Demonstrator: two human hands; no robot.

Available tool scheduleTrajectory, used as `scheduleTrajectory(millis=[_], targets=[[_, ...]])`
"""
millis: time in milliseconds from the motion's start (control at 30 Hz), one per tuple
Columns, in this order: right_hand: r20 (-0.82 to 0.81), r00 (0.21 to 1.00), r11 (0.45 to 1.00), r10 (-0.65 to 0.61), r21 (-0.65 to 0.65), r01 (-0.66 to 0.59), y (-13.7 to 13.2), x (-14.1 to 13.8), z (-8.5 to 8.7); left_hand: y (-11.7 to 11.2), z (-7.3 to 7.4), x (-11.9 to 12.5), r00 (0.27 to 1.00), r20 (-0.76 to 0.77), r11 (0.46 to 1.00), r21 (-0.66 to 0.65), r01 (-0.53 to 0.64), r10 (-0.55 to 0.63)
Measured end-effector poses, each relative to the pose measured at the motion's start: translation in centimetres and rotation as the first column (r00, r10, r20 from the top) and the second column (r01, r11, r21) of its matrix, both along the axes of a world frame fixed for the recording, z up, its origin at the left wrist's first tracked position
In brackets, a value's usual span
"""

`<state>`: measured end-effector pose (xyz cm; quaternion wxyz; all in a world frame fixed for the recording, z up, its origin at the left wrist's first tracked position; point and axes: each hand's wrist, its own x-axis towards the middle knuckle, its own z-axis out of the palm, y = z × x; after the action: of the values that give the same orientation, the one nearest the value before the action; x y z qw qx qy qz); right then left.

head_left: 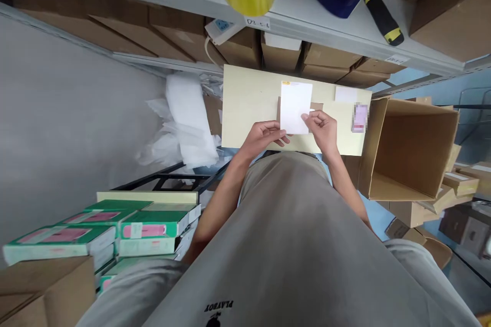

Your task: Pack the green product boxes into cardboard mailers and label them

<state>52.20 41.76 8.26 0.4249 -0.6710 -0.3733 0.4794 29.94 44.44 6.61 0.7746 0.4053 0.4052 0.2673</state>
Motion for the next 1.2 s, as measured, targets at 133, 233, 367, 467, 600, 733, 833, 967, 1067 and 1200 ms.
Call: scheduleTrajectory(millis=[133, 233, 367, 467, 600, 733, 833, 967, 1067, 1200], targets=[[0.068, 0.998, 0.999, -0.006, 0.034, 0.003, 0.1, -0.5, 1.1, 0.2, 1.1, -1.7, 1.0, -0.004, 0.998, 0.05, -0.03, 0.031], [0.095, 0.995, 0.998, -0.004, 0.07, -0.003, 0.2, -0.6, 1.7, 0.5, 1.7, -2.4, 0.999, -0.045, 0.996, 0.087, -0.026, 0.03], [0.122, 0.992, 0.996, -0.013, 0.09, 0.002, 0.2, -0.6, 2.2, 0.8, 1.8, -2.4, 0.996, -0.082, 0.993, 0.114, -0.029, 0.039], [0.138, 0.99, 0.996, 0.002, 0.091, -0.015, 0.3, -0.3, 2.5, 0.8, 1.5, -1.9, 0.994, -0.098, 0.991, 0.126, -0.046, 0.058], [0.114, 0.993, 0.993, 0.027, 0.108, -0.039, 0.4, 0.4, 2.8, 0.5, 1.5, -1.2, 0.991, -0.101, 0.988, 0.132, -0.075, 0.088], [0.101, 0.994, 0.992, 0.041, 0.113, -0.052, 0.5, 1.1, 2.5, 0.4, 1.9, -0.4, 0.988, -0.106, 0.985, 0.147, -0.094, 0.11], [0.126, 0.99, 0.995, 0.066, 0.072, -0.076, 0.7, 1.4, 1.6, 0.5, 2.3, 0.2, 0.987, -0.108, 0.98, 0.171, -0.101, 0.121], [0.255, 0.961, 0.992, 0.112, 0.034, -0.124, 0.5, 1.4, 1.1, 0.5, 2.9, 1.1, 0.982, -0.104, 0.969, 0.21, -0.131, 0.155], [0.32, 0.93, 0.974, 0.179, 0.075, -0.213, -0.1, 1.2, 2.4, 0.3, 3.0, 1.7, 0.979, -0.124, 0.967, 0.217, -0.135, 0.164], [0.24, 0.915, 0.929, 0.325, 0.099, -0.356, -0.9, 1.0, 4.7, -0.2, 2.9, 2.4, 0.974, -0.172, 0.967, 0.234, -0.102, 0.145]])
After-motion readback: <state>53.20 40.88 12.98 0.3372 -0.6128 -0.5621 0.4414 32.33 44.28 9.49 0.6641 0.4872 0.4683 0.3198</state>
